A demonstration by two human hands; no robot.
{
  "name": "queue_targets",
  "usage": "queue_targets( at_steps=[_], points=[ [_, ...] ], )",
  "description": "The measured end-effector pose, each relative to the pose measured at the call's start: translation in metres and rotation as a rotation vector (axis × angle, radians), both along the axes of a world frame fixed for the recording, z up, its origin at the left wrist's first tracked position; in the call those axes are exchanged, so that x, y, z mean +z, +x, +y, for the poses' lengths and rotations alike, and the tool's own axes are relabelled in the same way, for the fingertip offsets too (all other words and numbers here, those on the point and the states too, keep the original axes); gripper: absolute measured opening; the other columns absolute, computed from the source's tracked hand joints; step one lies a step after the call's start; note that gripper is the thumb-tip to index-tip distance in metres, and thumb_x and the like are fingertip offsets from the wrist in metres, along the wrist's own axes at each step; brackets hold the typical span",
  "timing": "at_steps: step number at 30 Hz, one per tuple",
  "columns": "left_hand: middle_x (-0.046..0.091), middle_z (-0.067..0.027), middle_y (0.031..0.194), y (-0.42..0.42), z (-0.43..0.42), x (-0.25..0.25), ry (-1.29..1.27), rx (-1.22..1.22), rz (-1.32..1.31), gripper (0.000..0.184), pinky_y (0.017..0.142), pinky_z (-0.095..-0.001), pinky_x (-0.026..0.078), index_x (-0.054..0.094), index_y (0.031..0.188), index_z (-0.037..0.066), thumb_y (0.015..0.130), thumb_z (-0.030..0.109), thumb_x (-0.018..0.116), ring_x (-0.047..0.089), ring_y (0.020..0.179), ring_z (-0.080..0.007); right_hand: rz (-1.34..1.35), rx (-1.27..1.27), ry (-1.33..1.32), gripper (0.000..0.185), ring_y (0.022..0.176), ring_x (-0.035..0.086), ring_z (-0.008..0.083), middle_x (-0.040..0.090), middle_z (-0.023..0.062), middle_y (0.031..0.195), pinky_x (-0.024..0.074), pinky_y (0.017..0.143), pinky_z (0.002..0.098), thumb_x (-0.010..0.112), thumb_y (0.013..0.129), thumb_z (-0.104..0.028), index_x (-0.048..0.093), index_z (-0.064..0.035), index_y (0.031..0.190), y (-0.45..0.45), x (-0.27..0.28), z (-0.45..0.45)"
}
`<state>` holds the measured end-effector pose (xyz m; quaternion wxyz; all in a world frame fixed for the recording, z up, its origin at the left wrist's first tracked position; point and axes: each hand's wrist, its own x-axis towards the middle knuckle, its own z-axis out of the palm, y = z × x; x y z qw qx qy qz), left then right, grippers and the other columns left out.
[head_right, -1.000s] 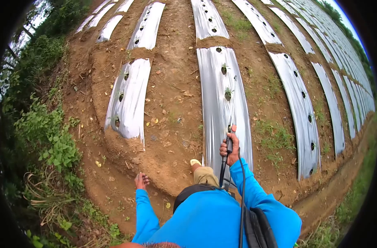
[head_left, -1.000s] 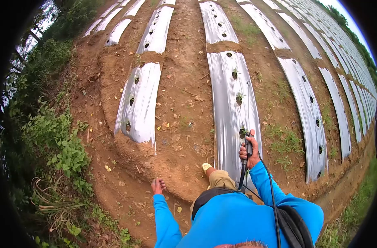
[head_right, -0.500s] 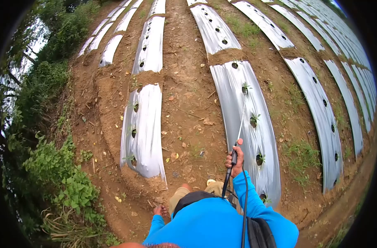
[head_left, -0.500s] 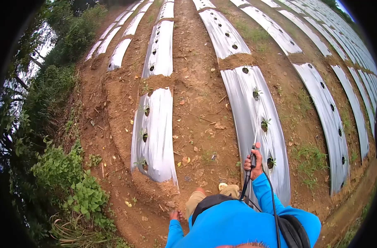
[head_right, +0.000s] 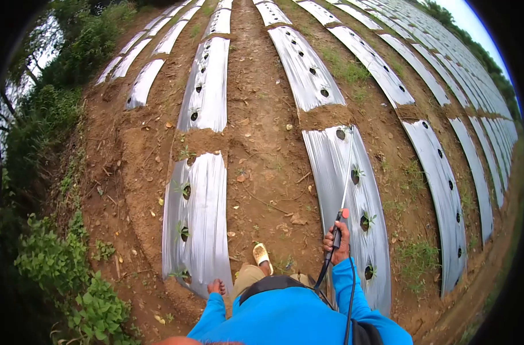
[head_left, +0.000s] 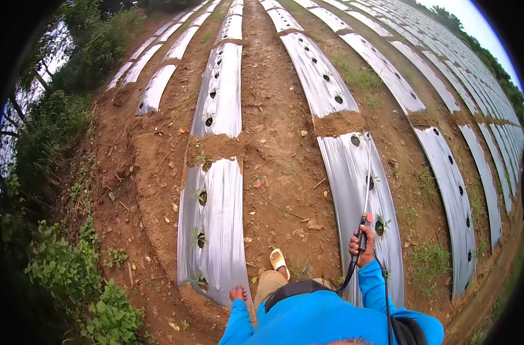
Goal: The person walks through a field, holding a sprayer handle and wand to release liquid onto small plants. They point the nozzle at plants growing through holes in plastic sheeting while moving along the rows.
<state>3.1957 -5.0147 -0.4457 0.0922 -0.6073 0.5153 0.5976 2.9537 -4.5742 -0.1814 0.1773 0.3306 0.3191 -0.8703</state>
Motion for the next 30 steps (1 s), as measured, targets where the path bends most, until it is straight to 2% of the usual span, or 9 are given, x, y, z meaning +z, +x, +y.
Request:
queue_targets(
  at_steps=[4,6,9,13,16,20,24,26,30],
  points=[
    [0.053,-0.0057,0.06,-0.144,-0.049,0.031,-0.161,-0.121,0.222,0.02,0.035,-0.028,0.038,0.055,0.078,0.003,0.085,0.022,0.052,0.046,0.042,-0.0122,0.01,0.02,-0.089,0.035,0.039,0.043,0.0098,0.045,-0.0015,0.054,0.0352,0.033,0.0211,0.062,0.079,-0.043,0.053,-0.0094,0.074,-0.064,0.004,-0.028],
    [0.057,-0.0056,0.062,-0.207,-0.072,0.046,-0.152,-0.111,0.356,0.029,0.038,-0.0249,0.039,0.058,0.079,0.001,0.088,0.029,0.053,0.047,0.044,-0.0095,-0.005,0.009,-0.044,0.035,0.039,0.043,0.0095,0.044,-0.0016,0.054,0.036,0.033,0.021,0.062,0.08,-0.043,0.052,-0.0097,0.075,-0.095,0.01,-0.045],
    [0.057,-0.005,0.062,-0.288,-0.093,0.059,-0.259,-0.137,0.445,0.029,0.038,-0.0245,0.039,0.058,0.079,0.001,0.088,0.028,0.053,0.048,0.044,-0.0098,-0.024,-0.017,0.003,0.036,0.039,0.042,0.009,0.043,-0.0018,0.054,0.0353,0.033,0.0206,0.062,0.079,-0.043,0.05,-0.0102,0.076,-0.143,0.015,-0.061],
    [0.057,-0.0046,0.062,-0.369,-0.095,0.066,-0.313,-0.157,0.426,0.028,0.038,-0.0242,0.039,0.058,0.078,0.002,0.088,0.028,0.053,0.048,0.044,-0.0097,-0.077,-0.03,0.068,0.036,0.04,0.042,0.0089,0.042,-0.0018,0.055,0.0346,0.033,0.0203,0.063,0.078,-0.043,0.048,-0.0105,0.077,-0.207,-0.004,-0.066],
    [0.056,-0.0051,0.061,-0.391,-0.081,0.052,-0.286,-0.204,0.359,0.026,0.038,-0.0245,0.039,0.057,0.078,0.002,0.087,0.026,0.053,0.048,0.044,-0.0099,-0.106,-0.057,0.078,0.033,0.04,0.04,0.0096,0.043,-0.0007,0.056,0.0328,0.034,0.0218,0.062,0.079,-0.041,0.046,-0.0121,0.079,-0.255,-0.011,-0.073],
    [0.055,-0.0068,0.059,-0.422,-0.062,0.035,-0.145,-0.109,0.113,0.02,0.036,-0.0257,0.038,0.058,0.078,0.002,0.085,0.02,0.053,0.048,0.043,-0.0118,-0.091,-0.032,-0.085,0.033,0.04,0.042,0.0091,0.042,-0.0012,0.055,0.0337,0.033,0.022,0.061,0.08,-0.041,0.049,-0.0101,0.078,-0.332,-0.04,-0.061],
    [0.055,-0.0072,0.059,-0.461,-0.047,0.049,-0.131,-0.318,-0.052,0.018,0.036,-0.0261,0.038,0.057,0.079,0.002,0.083,0.019,0.053,0.047,0.043,-0.0124,-0.117,-0.026,-0.148,0.033,0.039,0.042,0.0092,0.042,-0.0011,0.055,0.0333,0.032,0.0212,0.061,0.081,-0.041,0.048,-0.0106,0.079,-0.408,-0.023,-0.05],
    [0.055,-0.0078,0.06,-0.492,-0.05,0.054,-0.062,-0.3,0.038,0.019,0.036,-0.0268,0.038,0.057,0.079,0.0,0.082,0.018,0.054,0.047,0.042,-0.0129,-0.144,-0.048,-0.133,0.032,0.039,0.042,0.0091,0.042,-0.0013,0.055,0.0329,0.031,0.0211,0.06,0.081,-0.041,0.048,-0.0104,0.079,-0.44,-0.023,-0.046],
    [0.054,-0.0082,0.063,-0.57,-0.066,0.056,-0.165,-0.306,0.124,0.023,0.036,-0.0269,0.037,0.054,0.084,0.001,0.086,0.023,0.054,0.045,0.044,-0.0126,-0.078,-0.008,-0.162,0.028,0.039,0.041,0.0094,0.042,-0.0006,0.057,0.0335,0.032,0.0221,0.059,0.083,-0.037,0.047,-0.0115,0.08,-0.504,-0.02,-0.044]
  ],
)
